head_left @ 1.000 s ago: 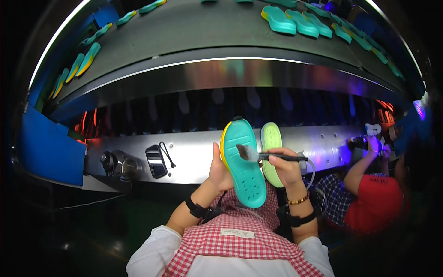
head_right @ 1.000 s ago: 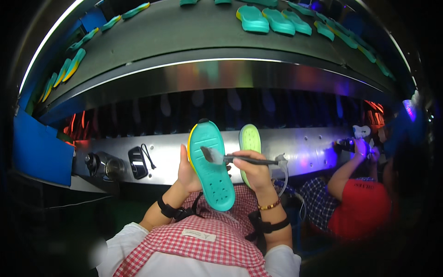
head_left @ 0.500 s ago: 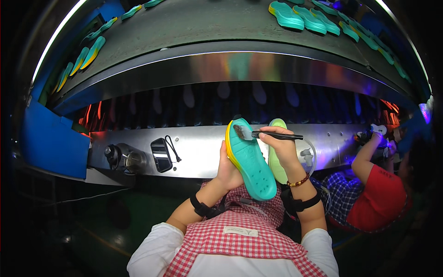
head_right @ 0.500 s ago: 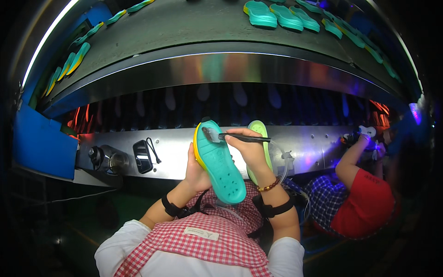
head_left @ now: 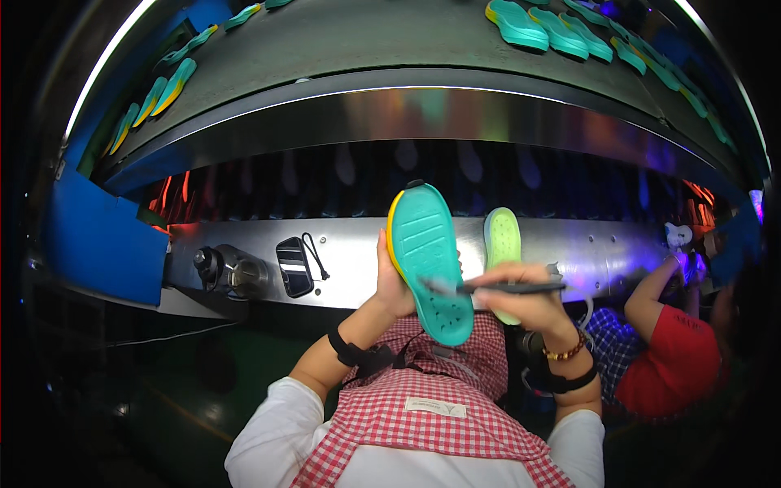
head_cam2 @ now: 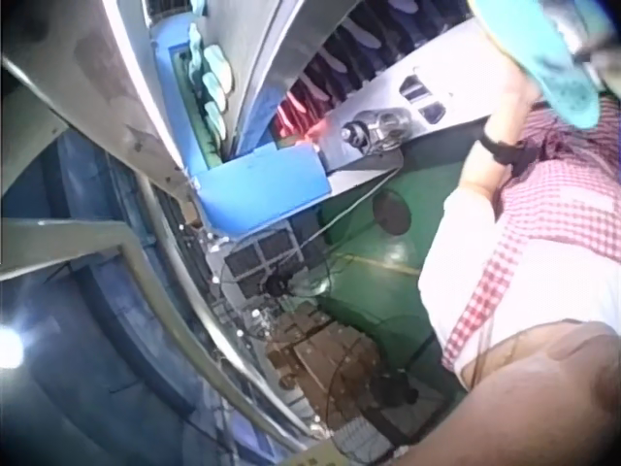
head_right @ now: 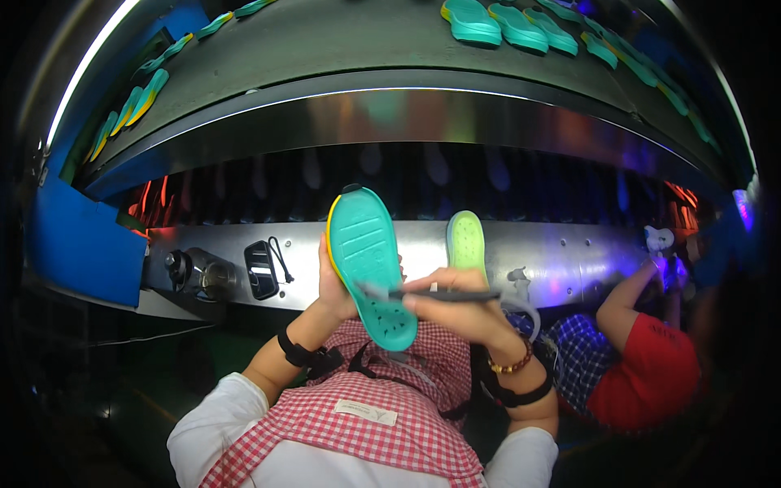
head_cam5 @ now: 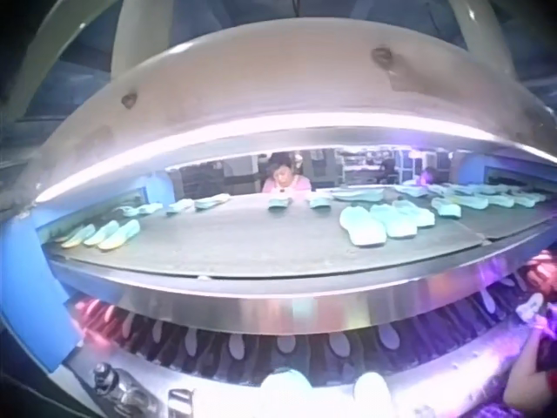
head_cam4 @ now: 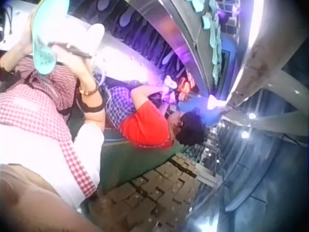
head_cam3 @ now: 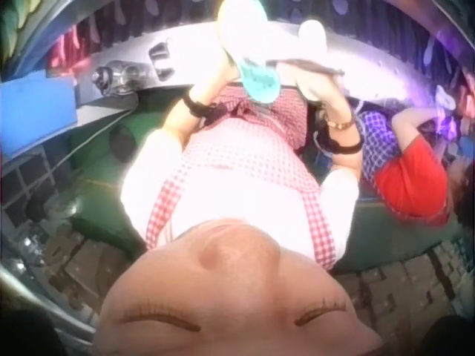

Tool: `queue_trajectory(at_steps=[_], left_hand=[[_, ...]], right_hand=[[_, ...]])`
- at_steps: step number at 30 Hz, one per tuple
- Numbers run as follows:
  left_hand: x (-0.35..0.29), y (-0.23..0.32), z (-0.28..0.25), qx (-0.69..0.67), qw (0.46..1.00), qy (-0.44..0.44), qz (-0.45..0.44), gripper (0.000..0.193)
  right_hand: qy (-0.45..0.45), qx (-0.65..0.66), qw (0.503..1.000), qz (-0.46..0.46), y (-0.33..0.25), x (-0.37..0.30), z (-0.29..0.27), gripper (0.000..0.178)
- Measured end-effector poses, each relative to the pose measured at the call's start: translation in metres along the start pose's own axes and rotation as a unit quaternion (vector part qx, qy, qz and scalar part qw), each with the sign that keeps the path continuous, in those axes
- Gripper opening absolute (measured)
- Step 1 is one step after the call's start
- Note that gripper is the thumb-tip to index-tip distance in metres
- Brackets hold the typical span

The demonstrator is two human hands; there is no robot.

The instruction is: The recorder applies glue or primer to shoe soles using a brush at a conveyor station in a factory.

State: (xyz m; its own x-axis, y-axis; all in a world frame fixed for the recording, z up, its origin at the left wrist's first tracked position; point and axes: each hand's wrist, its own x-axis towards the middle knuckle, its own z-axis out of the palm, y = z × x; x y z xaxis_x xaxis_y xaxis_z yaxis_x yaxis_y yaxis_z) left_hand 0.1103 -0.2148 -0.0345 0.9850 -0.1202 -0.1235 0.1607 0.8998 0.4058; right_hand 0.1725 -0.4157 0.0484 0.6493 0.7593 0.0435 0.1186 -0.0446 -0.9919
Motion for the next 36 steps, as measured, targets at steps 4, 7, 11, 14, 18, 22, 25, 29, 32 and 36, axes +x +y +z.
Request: queue_trajectory(at_steps=[4, 7, 11, 14, 18, 22, 25, 29, 32, 36], left_hand=[[0.006, -0.02, 0.014, -0.077, 0.995, -0.056, -0.027, 0.083], [0.007, -0.016, 0.018, -0.134, 0.986, -0.095, -0.001, 0.081], [0.003, -0.008, 0.022, -0.099, 0.991, -0.086, -0.019, 0.082], [0.003, -0.004, 0.029, -0.091, 0.994, -0.06, 0.003, 0.084], [0.006, 0.004, 0.041, 0.033, 0.997, -0.044, 0.062, 0.086], [0.009, 0.008, 0.043, 0.03, 0.986, 0.021, 0.163, 0.088], [0.009, 0.013, 0.041, 0.023, 0.976, -0.008, 0.214, 0.092], [0.007, 0.024, 0.044, 0.017, 0.968, 0.02, 0.25, 0.096], [0.005, 0.032, 0.05, 0.027, 0.965, -0.023, 0.261, 0.096], [0.004, 0.034, 0.051, 0.028, 0.964, 0.01, 0.264, 0.097]], right_hand=[[0.112, 0.04, 0.993, -0.009, -0.007, 0.013, 0.005, 0.02], [-0.046, -0.014, 0.997, -0.067, -0.012, 0.011, 0.01, 0.021], [0.085, 0.156, 0.983, -0.035, -0.014, 0.007, 0.005, 0.021], [-0.007, 0.055, 0.998, 0.019, -0.014, 0.005, 0.002, 0.021], [-0.067, 0.096, 0.986, -0.115, -0.015, 0.0, 0.002, 0.021], [0.007, 0.003, 1.0, -0.023, -0.015, -0.004, 0.001, 0.022], [-0.088, -0.029, 0.978, -0.189, -0.013, -0.006, -0.001, 0.022], [0.075, -0.054, 0.993, -0.079, -0.008, -0.011, -0.002, 0.023], [-0.065, -0.087, 0.973, -0.204, -0.005, -0.015, -0.003, 0.024], [0.082, 0.005, 0.988, -0.132, -0.001, -0.018, -0.005, 0.025]])
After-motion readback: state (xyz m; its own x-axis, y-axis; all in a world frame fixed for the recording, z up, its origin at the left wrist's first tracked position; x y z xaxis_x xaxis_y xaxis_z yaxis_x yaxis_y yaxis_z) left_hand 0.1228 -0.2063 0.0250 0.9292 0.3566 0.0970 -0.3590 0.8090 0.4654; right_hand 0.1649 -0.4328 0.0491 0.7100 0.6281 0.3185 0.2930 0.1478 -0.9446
